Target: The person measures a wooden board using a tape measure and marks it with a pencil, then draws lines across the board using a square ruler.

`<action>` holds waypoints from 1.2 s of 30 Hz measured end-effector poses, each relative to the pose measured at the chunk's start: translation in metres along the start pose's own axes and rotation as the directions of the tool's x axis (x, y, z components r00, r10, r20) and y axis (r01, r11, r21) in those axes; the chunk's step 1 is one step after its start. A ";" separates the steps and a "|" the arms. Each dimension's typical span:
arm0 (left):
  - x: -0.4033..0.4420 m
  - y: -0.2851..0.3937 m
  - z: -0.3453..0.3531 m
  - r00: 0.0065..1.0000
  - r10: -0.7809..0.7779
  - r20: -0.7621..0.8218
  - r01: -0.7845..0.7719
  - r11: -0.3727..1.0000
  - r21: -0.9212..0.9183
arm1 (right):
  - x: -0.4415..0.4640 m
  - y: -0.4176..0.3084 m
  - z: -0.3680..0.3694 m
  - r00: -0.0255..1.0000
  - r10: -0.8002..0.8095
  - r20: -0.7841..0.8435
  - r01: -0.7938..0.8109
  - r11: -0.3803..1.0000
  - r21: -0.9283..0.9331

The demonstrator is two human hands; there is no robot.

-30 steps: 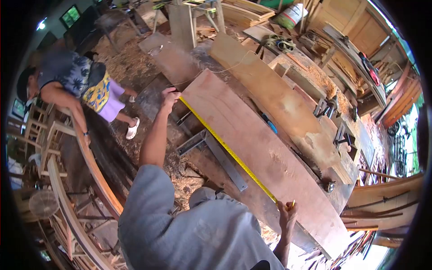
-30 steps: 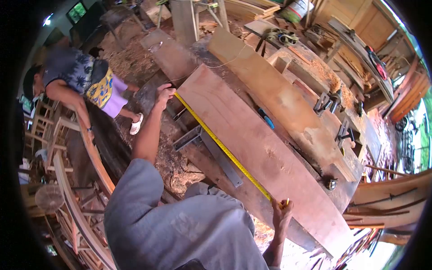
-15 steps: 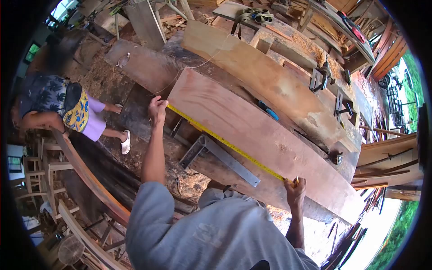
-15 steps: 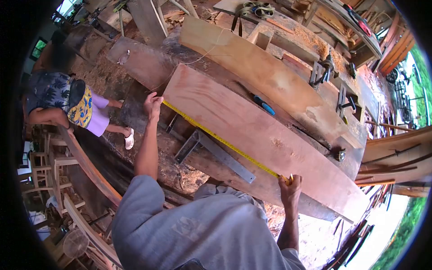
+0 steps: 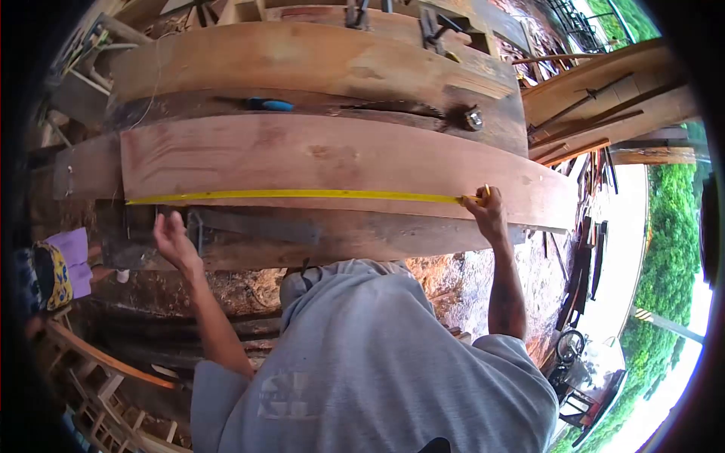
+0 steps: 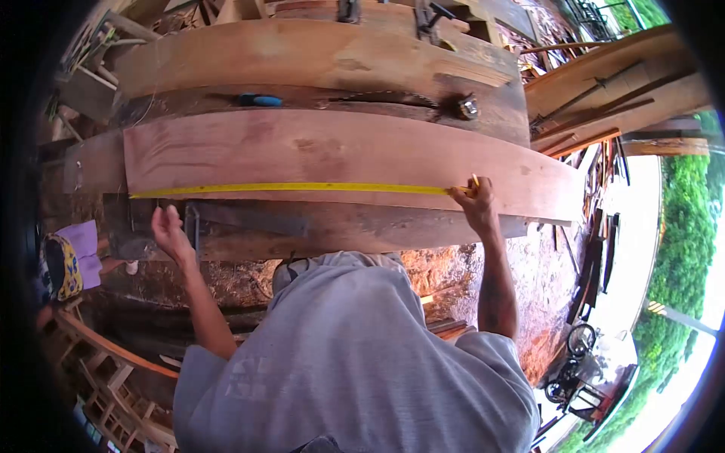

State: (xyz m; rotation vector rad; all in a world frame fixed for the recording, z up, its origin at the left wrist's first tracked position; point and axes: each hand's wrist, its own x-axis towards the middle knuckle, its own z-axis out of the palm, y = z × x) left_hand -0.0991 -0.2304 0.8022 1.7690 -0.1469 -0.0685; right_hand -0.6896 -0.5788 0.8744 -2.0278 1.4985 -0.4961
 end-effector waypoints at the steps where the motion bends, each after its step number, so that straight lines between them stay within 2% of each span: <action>1: -0.034 0.006 0.015 0.996 -0.075 0.039 0.077 0.995 -0.064 | 0.004 0.029 -0.018 0.999 0.044 0.010 -0.045 0.998 0.041; 3: -0.097 0.010 0.051 0.971 -0.216 0.103 0.229 0.964 -0.136 | 0.010 0.087 -0.054 0.996 0.091 0.017 -0.093 0.984 0.151; 5: -0.151 0.005 0.081 0.934 -0.328 0.144 0.349 0.923 -0.160 | 0.011 0.151 -0.089 0.994 0.105 0.005 -0.105 0.984 0.142; 7: -0.185 0.004 0.115 0.906 -0.397 0.149 0.421 0.885 -0.200 | 0.021 0.179 -0.113 0.993 0.117 0.015 -0.118 0.981 0.153; 9: -0.211 0.017 0.143 0.901 -0.412 0.134 0.433 0.867 -0.247 | 0.015 0.185 -0.140 0.979 0.205 -0.004 -0.205 0.979 0.008; 10: -0.221 0.026 0.154 0.895 -0.427 0.127 0.445 0.843 -0.301 | 0.013 0.193 -0.147 0.977 0.213 0.004 -0.213 0.977 0.018; 12: -0.231 0.037 0.170 0.918 -0.390 0.074 0.393 0.867 -0.305 | 0.016 0.198 -0.155 0.991 0.130 0.011 -0.131 0.990 0.052; 14: -0.233 0.045 0.179 0.903 -0.429 0.007 0.402 0.841 -0.362 | 0.017 0.187 -0.167 0.986 0.168 0.018 -0.169 0.984 0.059; 16: -0.233 0.053 0.182 0.901 -0.433 0.007 0.406 0.839 -0.361 | 0.014 0.188 -0.175 0.987 0.157 0.037 -0.155 0.987 -0.042; 18: -0.235 0.051 0.179 0.893 -0.450 0.016 0.423 0.828 -0.367 | 0.009 0.197 -0.184 0.987 0.157 0.016 -0.156 0.987 -0.037; 20: -0.231 0.042 0.177 0.973 -0.228 0.029 0.229 0.952 -0.202 | 0.007 0.204 -0.192 0.991 0.123 0.049 -0.117 0.986 -0.119; 21: -0.254 0.066 0.201 0.988 0.057 -0.145 -0.067 0.996 -0.063 | 0.007 0.208 -0.192 0.990 0.133 0.041 -0.127 0.985 -0.115; 22: -0.275 0.088 0.214 0.989 0.058 -0.133 -0.066 0.996 -0.060 | 0.007 0.213 -0.189 0.992 0.120 0.036 -0.117 0.990 -0.079; 24: -0.319 0.124 0.234 0.946 0.264 0.188 -0.259 0.965 -0.049 | 0.004 0.214 -0.189 0.992 0.117 0.039 -0.115 0.992 -0.054; 26: -0.368 0.147 0.256 0.823 0.313 0.474 -0.328 0.943 -0.052 | 0.007 0.205 -0.186 0.987 0.134 0.083 -0.124 0.985 -0.123; 27: -0.397 0.156 0.265 0.733 0.247 0.634 -0.256 0.963 -0.079 | 0.008 0.198 -0.185 0.989 0.123 0.083 -0.107 0.979 -0.176; 28: -0.430 0.180 0.274 0.634 0.141 0.761 -0.205 0.979 -0.010 | 0.009 0.199 -0.182 0.989 0.125 0.083 -0.108 0.977 -0.184; 29: -0.453 0.180 0.283 0.460 0.087 0.884 -0.218 0.976 0.017 | 0.009 0.205 -0.177 0.992 0.100 0.076 -0.085 0.979 -0.185; 30: -0.476 0.195 0.297 0.249 0.354 0.901 -0.445 0.868 -0.218 | 0.007 0.208 -0.176 0.994 0.080 0.068 -0.066 0.980 -0.189; 31: -0.496 0.194 0.308 0.019 0.373 0.927 -0.454 0.830 -0.325 | 0.006 0.201 -0.176 0.997 0.058 0.044 -0.050 0.983 -0.176; 32: -0.520 0.190 0.318 -0.123 0.382 0.916 -0.474 0.788 -0.392 | 0.006 0.203 -0.177 0.997 0.067 0.042 -0.058 0.980 -0.188; 33: -0.544 0.184 0.327 -0.261 0.320 0.911 -0.497 0.764 -0.411 | 0.007 0.205 -0.176 0.997 0.057 0.056 -0.045 0.979 -0.200; 34: -0.566 0.180 0.337 -0.260 0.323 0.910 -0.493 0.766 -0.413 | 0.007 0.205 -0.175 0.997 0.043 0.072 -0.027 0.978 -0.207; 36: -0.600 0.171 0.359 -0.460 0.230 0.858 -0.789 0.338 -0.513 | 0.008 0.206 -0.176 0.995 0.055 0.080 -0.037 0.978 -0.207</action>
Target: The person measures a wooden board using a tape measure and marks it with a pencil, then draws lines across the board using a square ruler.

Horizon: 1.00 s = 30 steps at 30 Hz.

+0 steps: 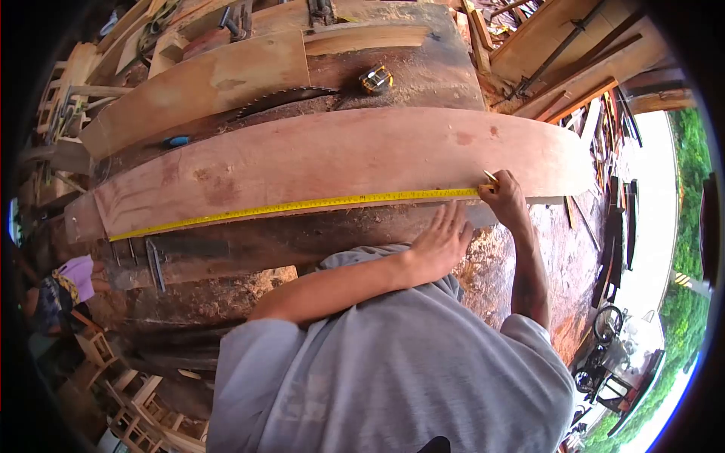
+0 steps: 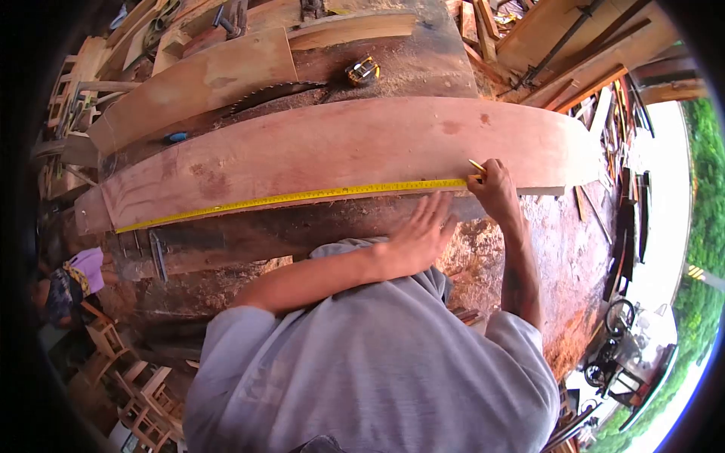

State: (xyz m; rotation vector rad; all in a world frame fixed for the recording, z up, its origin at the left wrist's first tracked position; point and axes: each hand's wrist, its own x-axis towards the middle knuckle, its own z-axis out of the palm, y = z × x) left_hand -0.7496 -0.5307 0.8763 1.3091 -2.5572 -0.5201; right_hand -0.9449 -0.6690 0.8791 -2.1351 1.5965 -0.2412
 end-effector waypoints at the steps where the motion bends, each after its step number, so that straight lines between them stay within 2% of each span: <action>1: 0.012 0.002 0.018 1.000 -0.007 -0.004 0.007 1.000 0.009 | -0.002 0.002 0.001 1.000 0.010 -0.002 -0.010 1.000 0.000; 4: 0.031 -0.008 0.047 0.998 -0.069 -0.015 0.069 0.996 0.053 | -0.006 -0.001 0.001 0.999 0.034 -0.007 -0.034 0.999 0.019; 7: 0.031 -0.014 0.048 0.992 -0.092 0.088 0.085 0.994 0.075 | -0.010 -0.002 0.003 0.998 -0.004 -0.056 0.005 1.000 0.014; 9: 0.028 -0.017 0.053 0.996 -0.057 0.062 0.039 0.964 0.261 | -0.009 -0.003 0.007 0.998 0.019 -0.052 -0.019 1.000 -0.004; 10: 0.028 -0.018 0.054 0.996 -0.053 0.070 0.033 0.964 0.266 | -0.009 -0.005 0.007 0.998 0.036 -0.053 -0.038 0.999 -0.035; 11: 0.029 -0.018 0.055 0.998 -0.043 0.040 0.034 0.982 0.187 | -0.012 -0.010 0.006 0.993 -0.040 -0.111 0.031 0.996 -0.083; 12: 0.029 -0.018 0.055 0.999 -0.035 0.009 0.034 0.994 0.104 | -0.014 -0.019 0.004 0.993 -0.034 -0.115 0.025 0.996 -0.080; 14: 0.031 -0.017 0.053 0.999 -0.035 0.024 0.032 0.995 0.096 | -0.017 -0.041 -0.006 0.930 -0.175 -0.325 0.165 0.985 -0.058; 16: 0.032 -0.013 0.055 0.999 -0.024 0.030 0.022 0.997 0.076 | -0.025 -0.054 -0.018 0.924 -0.134 -0.358 0.139 0.990 -0.011; 18: 0.031 -0.013 0.066 0.995 -0.051 -0.091 0.062 0.991 0.122 | -0.036 -0.057 -0.026 0.976 0.104 -0.190 -0.026 0.927 0.375; 20: 0.033 -0.012 0.070 0.994 -0.056 -0.098 0.066 0.993 0.096 | -0.043 -0.059 -0.019 0.992 0.069 -0.109 0.010 0.802 0.597; 22: 0.036 -0.012 0.060 0.978 -0.086 0.189 0.054 0.984 0.167 | -0.047 -0.085 -0.012 0.981 0.161 0.105 -0.190 0.725 0.662; 23: 0.038 -0.010 0.050 0.962 -0.099 0.255 0.073 0.992 0.107 | -0.047 -0.090 -0.003 0.997 0.064 0.045 -0.078 0.765 0.640; 24: 0.037 -0.007 0.056 0.963 -0.102 0.251 0.079 0.992 0.098 | -0.049 -0.091 0.006 0.999 -0.037 -0.006 0.033 0.792 0.609; 26: 0.037 0.000 0.065 0.978 -0.109 0.180 0.045 0.944 0.326 | -0.042 -0.087 0.015 0.999 -0.013 0.039 -0.016 0.759 0.651; 27: 0.042 0.002 0.065 0.961 -0.088 0.262 0.016 0.964 0.265 | -0.032 -0.079 0.029 1.000 -0.021 -0.009 0.022 0.740 0.672; 28: 0.046 0.005 0.061 0.962 -0.094 0.255 0.024 0.963 0.267 | -0.022 -0.069 0.043 0.998 -0.027 -0.054 0.057 0.718 0.694; 29: 0.047 0.009 0.052 0.944 -0.100 0.314 0.013 0.963 0.268 | -0.012 -0.060 0.057 0.991 -0.077 -0.105 0.128 0.720 0.682; 30: 0.047 0.013 0.039 0.921 -0.104 0.375 -0.001 0.962 0.271 | -0.007 -0.058 0.061 0.991 -0.080 -0.106 0.132 0.716 0.686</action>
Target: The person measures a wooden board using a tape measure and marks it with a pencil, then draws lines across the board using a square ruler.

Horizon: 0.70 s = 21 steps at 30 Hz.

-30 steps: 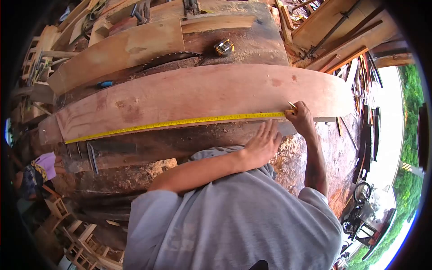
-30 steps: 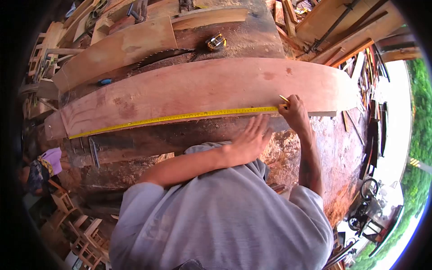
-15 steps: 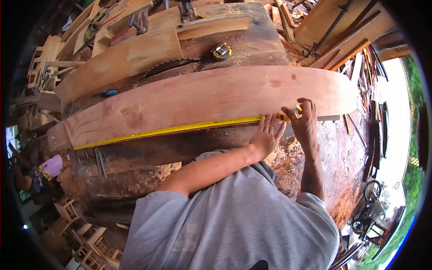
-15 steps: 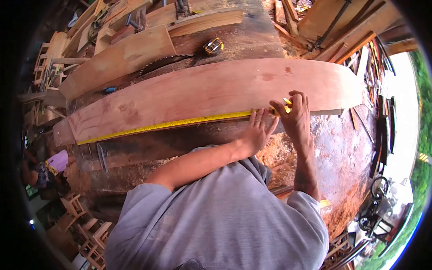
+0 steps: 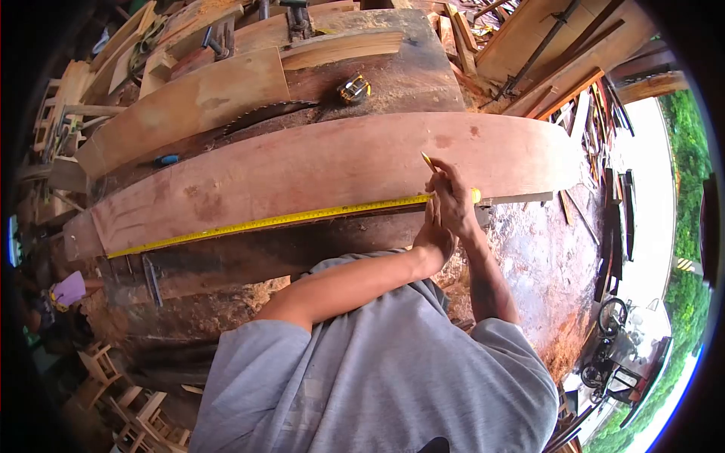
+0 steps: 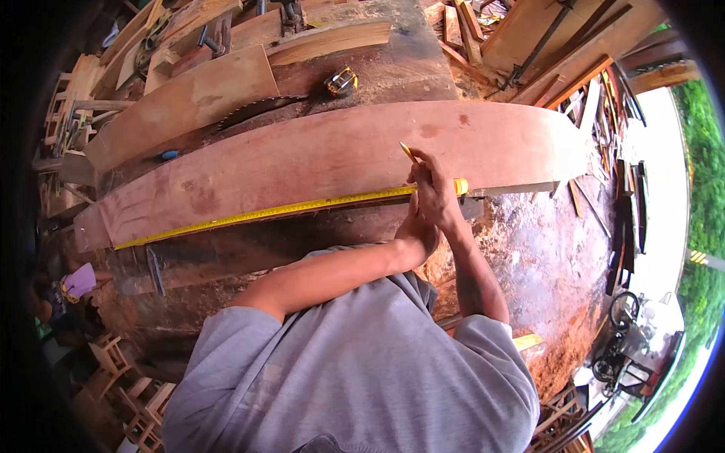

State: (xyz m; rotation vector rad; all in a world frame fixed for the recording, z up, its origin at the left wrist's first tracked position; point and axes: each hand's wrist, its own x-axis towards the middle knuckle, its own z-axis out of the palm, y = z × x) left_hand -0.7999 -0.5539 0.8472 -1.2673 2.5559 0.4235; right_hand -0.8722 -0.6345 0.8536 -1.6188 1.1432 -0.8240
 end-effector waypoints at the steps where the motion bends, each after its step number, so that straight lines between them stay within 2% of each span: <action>1: -0.009 -0.003 -0.010 1.000 -0.009 -0.024 0.010 1.000 0.026 | 0.003 0.003 0.002 1.000 0.005 0.003 -0.005 1.000 -0.003; 2: -0.008 -0.005 -0.003 1.000 -0.005 -0.018 0.006 0.999 0.036 | 0.005 0.004 0.003 1.000 0.010 0.003 -0.010 1.000 -0.006; 4: 0.002 -0.008 0.031 0.989 0.033 -0.146 -0.019 0.995 0.095 | 0.002 -0.001 0.001 1.000 0.007 -0.006 -0.008 0.998 -0.055; 5: 0.006 -0.016 0.052 0.952 0.061 -0.299 -0.080 0.995 -0.053 | -0.001 -0.004 -0.001 0.999 -0.044 -0.020 0.041 0.990 -0.133; 6: 0.003 -0.022 0.051 0.951 0.078 -0.299 -0.094 0.995 -0.042 | -0.002 -0.006 -0.003 0.995 -0.098 -0.031 0.089 0.973 -0.215; 7: 0.000 -0.027 0.049 0.922 0.071 -0.381 -0.124 0.985 -0.117 | 0.000 0.002 -0.009 0.994 -0.098 -0.047 0.086 0.972 -0.217; 8: -0.002 -0.030 0.048 0.887 0.053 -0.459 -0.159 0.968 -0.194 | 0.005 0.018 -0.019 0.954 -0.297 -0.037 0.259 0.882 -0.394; 9: -0.002 -0.033 0.047 0.859 0.051 -0.510 -0.158 0.973 -0.168 | 0.006 0.030 -0.025 0.879 -0.476 0.019 0.406 0.727 -0.553; 10: -0.003 -0.036 0.047 0.857 0.049 -0.513 -0.159 0.972 -0.173 | 0.003 0.042 -0.029 0.892 -0.444 -0.089 0.340 0.787 -0.515; 12: -0.011 -0.043 0.037 0.844 0.105 -0.526 -0.217 0.964 -0.156 | -0.003 0.037 -0.051 0.974 -0.192 -0.117 0.131 0.908 -0.399; 14: -0.017 -0.053 0.031 0.814 0.102 -0.572 -0.241 0.955 -0.172 | -0.001 0.030 -0.068 0.974 -0.182 -0.135 0.119 0.918 -0.378; 15: -0.020 -0.058 0.032 0.824 -0.008 -0.567 -0.287 0.857 -0.429 | -0.001 0.029 -0.077 0.993 -0.105 -0.059 0.083 0.952 -0.293; 16: -0.024 -0.065 0.034 0.821 -0.104 -0.561 -0.274 0.790 -0.548 | -0.001 0.029 -0.083 0.999 -0.030 0.020 0.034 0.977 -0.208; 17: -0.029 -0.072 0.034 0.812 -0.198 -0.549 -0.271 0.706 -0.655 | 0.000 0.026 -0.086 0.998 -0.053 0.040 0.060 0.978 -0.200; 18: -0.031 -0.082 0.039 0.816 -0.190 -0.546 -0.275 0.703 -0.656 | 0.000 0.020 -0.087 0.998 -0.046 0.032 0.052 0.979 -0.200; 20: -0.035 -0.100 0.040 0.636 -0.308 -0.708 -0.328 0.722 -0.609 | -0.002 0.008 -0.085 0.996 0.060 0.059 -0.054 0.993 -0.101; 21: -0.037 -0.101 0.037 0.644 -0.299 -0.704 -0.331 0.721 -0.609 | -0.003 0.003 -0.080 0.989 0.143 0.025 -0.144 0.989 0.024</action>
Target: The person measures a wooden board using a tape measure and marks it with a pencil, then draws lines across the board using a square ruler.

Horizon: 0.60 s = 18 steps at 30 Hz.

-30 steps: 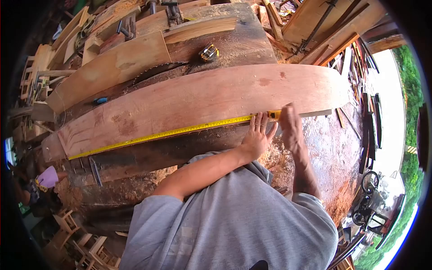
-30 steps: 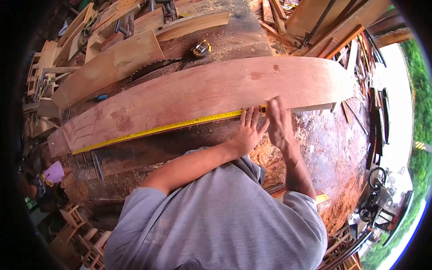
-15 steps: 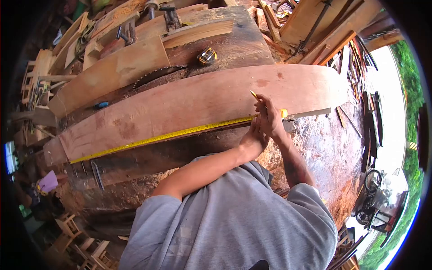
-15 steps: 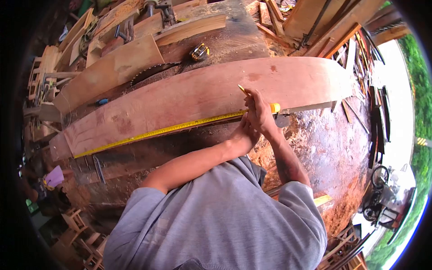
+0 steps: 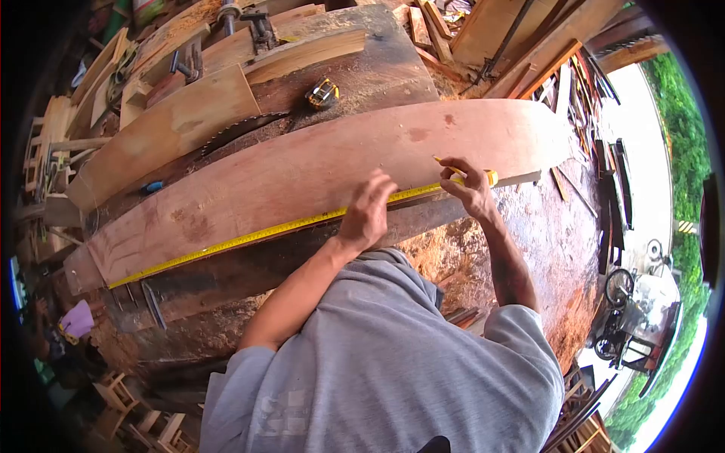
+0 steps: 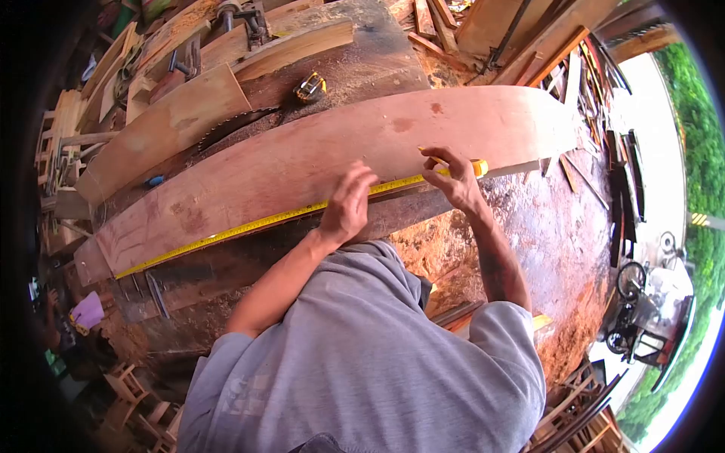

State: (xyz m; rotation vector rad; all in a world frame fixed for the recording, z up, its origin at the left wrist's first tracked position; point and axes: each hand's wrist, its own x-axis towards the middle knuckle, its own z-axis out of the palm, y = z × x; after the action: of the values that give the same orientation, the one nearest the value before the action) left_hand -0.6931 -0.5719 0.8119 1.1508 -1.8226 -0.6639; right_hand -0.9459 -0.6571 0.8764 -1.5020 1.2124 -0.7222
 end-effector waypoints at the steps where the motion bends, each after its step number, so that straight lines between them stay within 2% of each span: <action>1: 0.001 0.003 -0.004 0.996 -0.066 -0.051 0.075 0.976 0.202 | -0.001 0.008 0.001 1.000 0.006 -0.008 -0.006 1.000 0.005; 2: 0.005 0.007 -0.008 0.986 -0.118 -0.118 0.155 0.907 0.392 | -0.001 0.016 0.004 0.998 0.053 0.037 -0.057 0.993 0.104; 3: 0.006 0.005 -0.007 0.986 -0.118 -0.114 0.154 0.908 0.389 | -0.001 0.022 0.004 0.992 0.094 0.086 -0.109 0.974 0.197; 4: 0.007 0.003 -0.006 0.979 -0.150 -0.140 0.192 0.908 0.372 | -0.002 0.027 0.006 0.994 0.034 0.105 -0.060 0.966 0.251; 5: 0.009 0.001 -0.005 0.969 -0.182 -0.166 0.231 0.906 0.354 | -0.002 0.027 0.005 0.994 0.035 0.104 -0.060 0.967 0.248; 9: 0.006 -0.004 -0.009 0.984 -0.151 -0.097 0.179 0.888 0.424 | -0.003 0.017 0.007 0.992 0.031 0.123 -0.065 0.956 0.285; 11: 0.006 -0.004 -0.009 0.984 -0.151 -0.096 0.177 0.892 0.417 | -0.001 0.005 0.009 0.961 0.147 0.236 -0.154 0.988 0.012; 12: 0.006 -0.003 -0.009 0.984 -0.148 -0.096 0.175 0.895 0.411 | 0.002 -0.006 0.008 0.936 0.171 0.308 -0.131 0.980 -0.148; 13: 0.006 -0.002 -0.010 0.984 -0.153 -0.097 0.179 0.895 0.409 | 0.004 -0.003 0.009 0.934 0.174 0.311 -0.133 0.980 -0.149; 15: 0.008 -0.002 -0.009 0.981 -0.167 -0.096 0.192 0.893 0.408 | 0.008 0.000 0.012 0.924 0.060 0.378 0.029 0.974 -0.224; 16: 0.008 -0.003 -0.009 0.980 -0.171 -0.099 0.197 0.892 0.406 | 0.005 0.000 0.014 0.930 0.123 0.347 -0.101 0.992 -0.080; 17: 0.007 -0.004 -0.008 0.980 -0.174 -0.099 0.200 0.889 0.413 | 0.006 0.002 0.013 0.928 0.124 0.351 -0.101 0.991 -0.083; 18: 0.007 -0.004 -0.008 0.979 -0.178 -0.098 0.202 0.885 0.420 | 0.006 0.006 0.009 0.923 -0.009 0.385 0.079 0.983 -0.165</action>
State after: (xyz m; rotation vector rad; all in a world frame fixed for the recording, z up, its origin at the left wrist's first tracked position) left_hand -0.6858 -0.5801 0.8148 1.6386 -1.8741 -0.3352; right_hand -0.9376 -0.6598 0.8667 -1.7273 0.9628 -0.3285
